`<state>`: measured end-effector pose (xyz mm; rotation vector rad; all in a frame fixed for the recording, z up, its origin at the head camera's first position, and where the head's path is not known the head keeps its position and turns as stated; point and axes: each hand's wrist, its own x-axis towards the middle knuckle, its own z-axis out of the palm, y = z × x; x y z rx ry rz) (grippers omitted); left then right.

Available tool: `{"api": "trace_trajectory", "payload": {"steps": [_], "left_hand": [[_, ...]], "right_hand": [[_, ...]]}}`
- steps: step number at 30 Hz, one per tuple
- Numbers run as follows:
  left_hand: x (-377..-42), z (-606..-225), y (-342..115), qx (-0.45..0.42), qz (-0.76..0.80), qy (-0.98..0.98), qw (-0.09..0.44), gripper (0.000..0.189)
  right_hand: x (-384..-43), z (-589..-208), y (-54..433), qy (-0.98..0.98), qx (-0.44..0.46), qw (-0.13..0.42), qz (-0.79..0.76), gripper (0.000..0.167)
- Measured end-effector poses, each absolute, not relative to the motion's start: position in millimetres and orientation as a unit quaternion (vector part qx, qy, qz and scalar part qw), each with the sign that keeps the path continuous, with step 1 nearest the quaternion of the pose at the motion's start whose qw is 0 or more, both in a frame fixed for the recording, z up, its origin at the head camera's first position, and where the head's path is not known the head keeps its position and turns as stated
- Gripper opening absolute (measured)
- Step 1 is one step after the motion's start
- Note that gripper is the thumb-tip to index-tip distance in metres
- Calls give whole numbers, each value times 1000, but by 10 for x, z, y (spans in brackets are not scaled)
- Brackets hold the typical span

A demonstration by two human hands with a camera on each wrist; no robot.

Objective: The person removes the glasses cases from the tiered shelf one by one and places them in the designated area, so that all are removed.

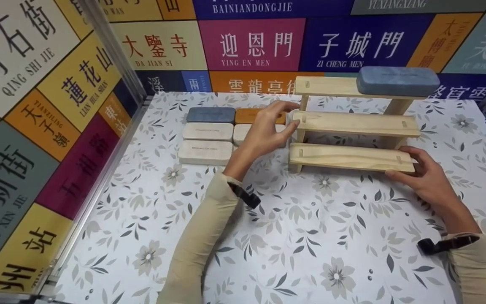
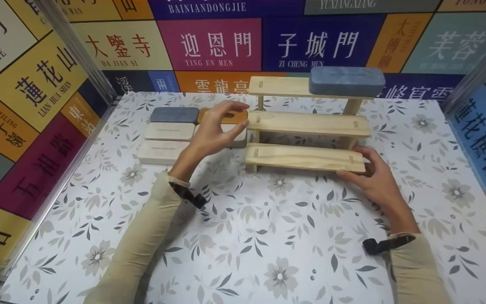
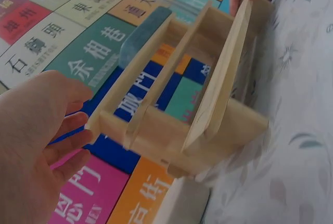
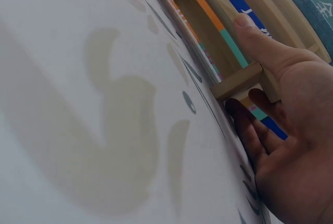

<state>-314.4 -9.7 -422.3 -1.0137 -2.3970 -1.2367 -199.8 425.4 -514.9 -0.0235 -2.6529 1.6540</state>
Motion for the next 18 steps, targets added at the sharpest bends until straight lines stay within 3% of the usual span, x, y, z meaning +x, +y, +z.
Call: {"api": "trace_trajectory", "payload": {"steps": [10, 18], "left_hand": [[-3247, -4038, 462, -355, -406, -827, 157, 48], [-3325, -3916, 781, -362, -377, -842, 130, 55]], "right_hand": [[-1993, -5142, 4246, -840, 0, 9, 543, 75], [-2001, -5147, 4254, -832, -7, 6, 555, 76]]}}
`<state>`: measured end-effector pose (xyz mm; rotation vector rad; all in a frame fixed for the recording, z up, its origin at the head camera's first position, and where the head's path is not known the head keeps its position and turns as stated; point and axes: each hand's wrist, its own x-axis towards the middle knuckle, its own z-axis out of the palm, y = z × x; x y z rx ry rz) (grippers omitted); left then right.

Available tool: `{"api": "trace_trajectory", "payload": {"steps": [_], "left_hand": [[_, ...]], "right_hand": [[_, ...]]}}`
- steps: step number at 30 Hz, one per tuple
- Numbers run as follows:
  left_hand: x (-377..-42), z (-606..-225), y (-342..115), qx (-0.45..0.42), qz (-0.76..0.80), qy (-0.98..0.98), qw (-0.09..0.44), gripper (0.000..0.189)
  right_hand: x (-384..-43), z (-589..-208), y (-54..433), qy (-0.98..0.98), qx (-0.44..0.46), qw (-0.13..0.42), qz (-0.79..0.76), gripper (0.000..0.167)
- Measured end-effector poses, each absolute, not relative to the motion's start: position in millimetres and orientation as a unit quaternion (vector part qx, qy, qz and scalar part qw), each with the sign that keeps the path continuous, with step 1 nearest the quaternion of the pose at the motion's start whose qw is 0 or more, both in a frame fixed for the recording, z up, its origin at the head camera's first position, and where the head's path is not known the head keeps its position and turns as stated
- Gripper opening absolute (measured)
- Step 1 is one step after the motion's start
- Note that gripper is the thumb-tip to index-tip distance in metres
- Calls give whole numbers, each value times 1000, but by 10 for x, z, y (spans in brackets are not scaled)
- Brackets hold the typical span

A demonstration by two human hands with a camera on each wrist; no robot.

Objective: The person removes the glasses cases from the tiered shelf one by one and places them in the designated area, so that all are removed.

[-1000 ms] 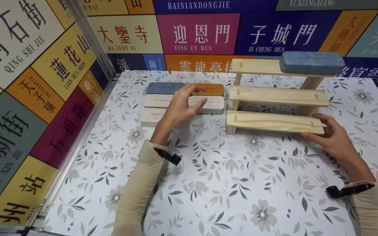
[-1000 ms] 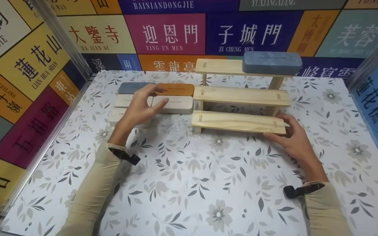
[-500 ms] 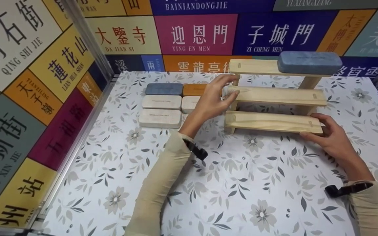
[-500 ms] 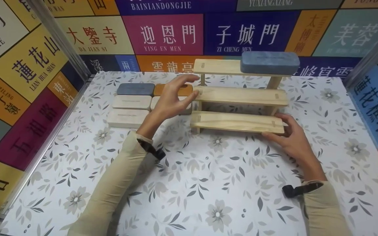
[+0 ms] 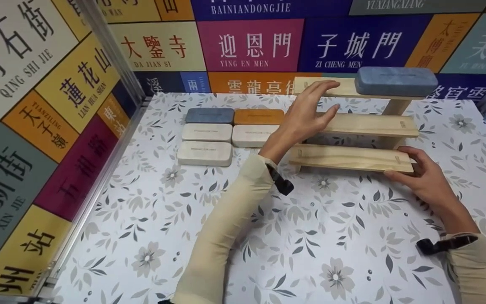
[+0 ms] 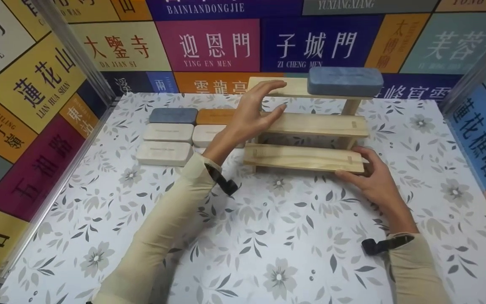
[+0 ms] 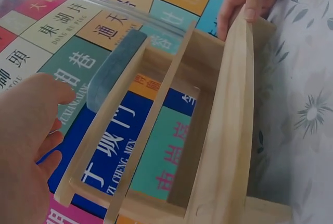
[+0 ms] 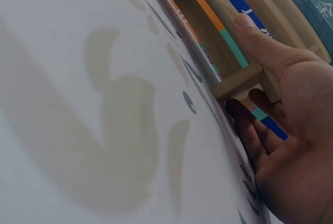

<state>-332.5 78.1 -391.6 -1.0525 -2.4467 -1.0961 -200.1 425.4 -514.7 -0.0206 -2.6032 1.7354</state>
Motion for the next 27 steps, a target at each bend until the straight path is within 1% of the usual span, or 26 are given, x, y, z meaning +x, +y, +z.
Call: {"api": "trace_trajectory", "payload": {"steps": [9, 13, 21, 27], "left_hand": [[-3409, -3809, 1018, -347, -339, -870, 87, 66], [-3432, -3774, 1104, -347, -340, -871, 70, 69], [-3489, -3696, 1332, -334, -355, -871, 57, 71], [-3539, -3660, 1487, -310, -345, -885, 43, 74]], "right_hand": [[-1996, -5148, 4268, -826, -6, 4, 563, 77], [-1988, -5139, 4254, -839, -8, 5, 544, 79], [-1961, -5135, 4268, -856, -9, 2, 517, 86], [-1971, -5124, 4268, -858, -18, -3, 513, 86]]}}
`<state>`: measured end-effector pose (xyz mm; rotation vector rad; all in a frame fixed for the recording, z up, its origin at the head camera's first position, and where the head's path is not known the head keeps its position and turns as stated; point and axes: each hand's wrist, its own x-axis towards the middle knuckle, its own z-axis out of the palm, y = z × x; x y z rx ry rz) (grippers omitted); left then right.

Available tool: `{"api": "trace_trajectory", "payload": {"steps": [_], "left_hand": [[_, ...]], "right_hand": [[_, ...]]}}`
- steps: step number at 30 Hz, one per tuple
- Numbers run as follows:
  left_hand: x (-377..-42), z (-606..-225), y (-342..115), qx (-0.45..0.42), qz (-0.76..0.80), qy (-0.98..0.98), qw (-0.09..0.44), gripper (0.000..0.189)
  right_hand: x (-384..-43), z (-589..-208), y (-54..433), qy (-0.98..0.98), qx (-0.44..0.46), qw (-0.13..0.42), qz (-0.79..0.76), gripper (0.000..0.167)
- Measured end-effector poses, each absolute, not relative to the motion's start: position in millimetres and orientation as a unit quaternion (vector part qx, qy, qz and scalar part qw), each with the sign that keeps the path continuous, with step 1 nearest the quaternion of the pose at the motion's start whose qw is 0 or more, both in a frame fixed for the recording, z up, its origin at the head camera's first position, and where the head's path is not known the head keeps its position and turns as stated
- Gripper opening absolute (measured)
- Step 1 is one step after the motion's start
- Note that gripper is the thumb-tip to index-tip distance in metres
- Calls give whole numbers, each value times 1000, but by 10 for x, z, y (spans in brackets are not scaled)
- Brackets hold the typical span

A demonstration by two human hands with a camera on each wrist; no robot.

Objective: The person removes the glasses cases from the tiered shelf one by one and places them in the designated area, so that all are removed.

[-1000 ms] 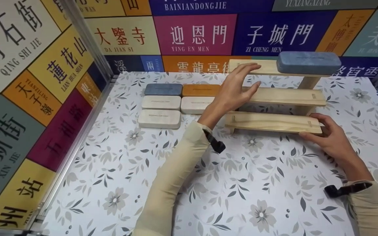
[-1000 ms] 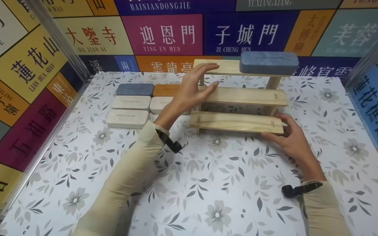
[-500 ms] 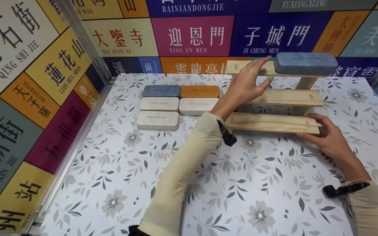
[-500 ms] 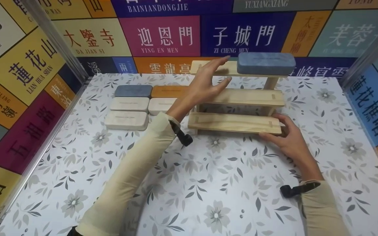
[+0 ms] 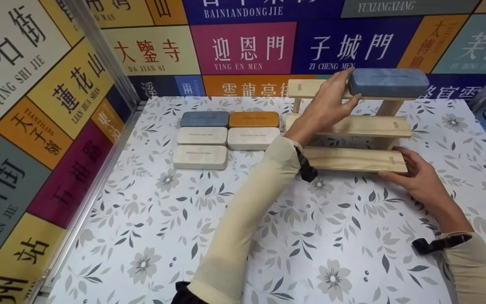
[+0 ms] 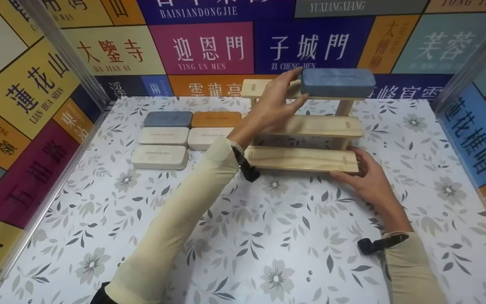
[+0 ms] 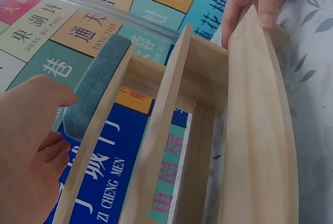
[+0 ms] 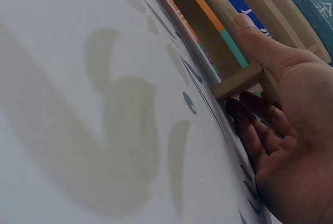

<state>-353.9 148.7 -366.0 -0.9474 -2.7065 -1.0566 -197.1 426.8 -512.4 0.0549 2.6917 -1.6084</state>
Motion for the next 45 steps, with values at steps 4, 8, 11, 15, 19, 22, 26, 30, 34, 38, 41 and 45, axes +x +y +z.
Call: {"api": "trace_trajectory", "payload": {"steps": [4, 8, 11, 15, 19, 22, 26, 30, 34, 38, 41, 45], "left_hand": [[-3562, -3665, 1547, -287, -344, -893, 32, 76], [-3544, -3705, 1587, -276, -346, -896, 31, 77], [-3520, -3726, 1619, -270, -336, -901, 43, 79], [-3491, -3715, 1688, -253, -317, -913, 52, 83], [-3462, -3702, 1776, -238, -284, -928, 43, 85], [-3449, -3710, 1825, -227, -268, -935, 48, 81], [-3446, -3735, 1852, -205, -269, -939, 59, 73], [-3433, -3735, 1871, -185, -282, -939, 63, 70], [-3408, -3733, 1897, -167, -284, -941, 74, 75], [-3382, -3763, 1915, -166, -276, -943, 85, 79], [-3370, -3777, 1909, -166, -292, -938, 90, 75], [-3373, -3771, 1881, -164, -316, -929, 100, 68]], "right_hand": [[-1981, -5118, 4254, 858, 21, 5, -513, 85], [-1993, -5113, 4244, 859, 24, 12, -512, 87], [-2001, -5111, 4242, 860, 25, 14, -510, 87], [-2000, -5111, 4244, 859, 27, 13, -511, 87], [-1987, -5119, 4246, 859, 26, 9, -512, 86], [-1979, -5129, 4244, 859, 23, 3, -512, 85], [-1976, -5142, 4243, 860, 23, 2, -510, 85], [-1979, -5143, 4252, 860, 24, 5, -509, 86], [-1978, -5132, 4265, 864, 28, 7, -504, 87], [-1973, -5122, 4271, 867, 31, 10, -497, 88], [-1975, -5122, 4273, 867, 31, 11, -497, 89], [-1983, -5124, 4276, 866, 28, 8, -499, 87]]}}
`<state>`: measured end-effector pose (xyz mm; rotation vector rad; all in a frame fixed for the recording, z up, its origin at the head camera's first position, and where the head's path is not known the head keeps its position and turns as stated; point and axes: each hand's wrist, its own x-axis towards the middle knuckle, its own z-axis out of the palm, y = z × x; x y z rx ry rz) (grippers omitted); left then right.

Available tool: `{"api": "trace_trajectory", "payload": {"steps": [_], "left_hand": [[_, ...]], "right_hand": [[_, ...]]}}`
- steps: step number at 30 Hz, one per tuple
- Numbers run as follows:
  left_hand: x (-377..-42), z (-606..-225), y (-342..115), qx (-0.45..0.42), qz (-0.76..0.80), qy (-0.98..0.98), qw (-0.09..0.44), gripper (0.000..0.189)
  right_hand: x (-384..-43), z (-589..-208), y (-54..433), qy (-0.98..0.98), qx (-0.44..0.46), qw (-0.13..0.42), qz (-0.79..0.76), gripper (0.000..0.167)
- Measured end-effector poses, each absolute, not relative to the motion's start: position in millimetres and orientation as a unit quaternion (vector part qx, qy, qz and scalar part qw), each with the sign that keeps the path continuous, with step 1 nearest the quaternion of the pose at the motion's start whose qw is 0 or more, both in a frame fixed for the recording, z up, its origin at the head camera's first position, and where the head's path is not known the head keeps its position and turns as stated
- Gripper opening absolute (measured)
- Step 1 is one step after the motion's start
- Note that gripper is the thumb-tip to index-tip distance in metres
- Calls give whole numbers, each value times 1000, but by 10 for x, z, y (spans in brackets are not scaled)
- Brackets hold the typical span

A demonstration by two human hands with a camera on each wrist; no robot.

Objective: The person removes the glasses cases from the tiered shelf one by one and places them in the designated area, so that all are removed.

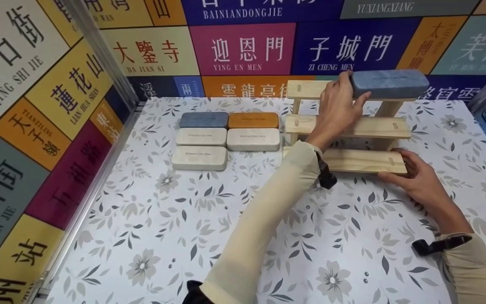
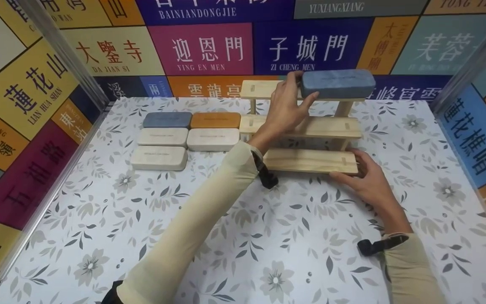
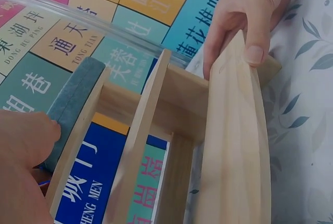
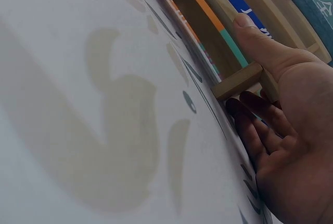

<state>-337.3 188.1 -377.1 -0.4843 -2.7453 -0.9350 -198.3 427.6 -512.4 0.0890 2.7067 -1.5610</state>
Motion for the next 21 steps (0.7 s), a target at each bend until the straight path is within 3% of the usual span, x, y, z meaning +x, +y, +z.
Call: {"api": "trace_trajectory", "payload": {"steps": [12, 21], "left_hand": [[-3315, -3742, 1795, -145, -371, -913, 84, 82], [-3223, -3793, 1642, -170, -376, -904, 115, 88]], "right_hand": [[-1979, -5126, 4288, 869, 30, 8, -494, 89], [-1976, -5125, 4276, 866, 22, 3, -499, 86]]}}
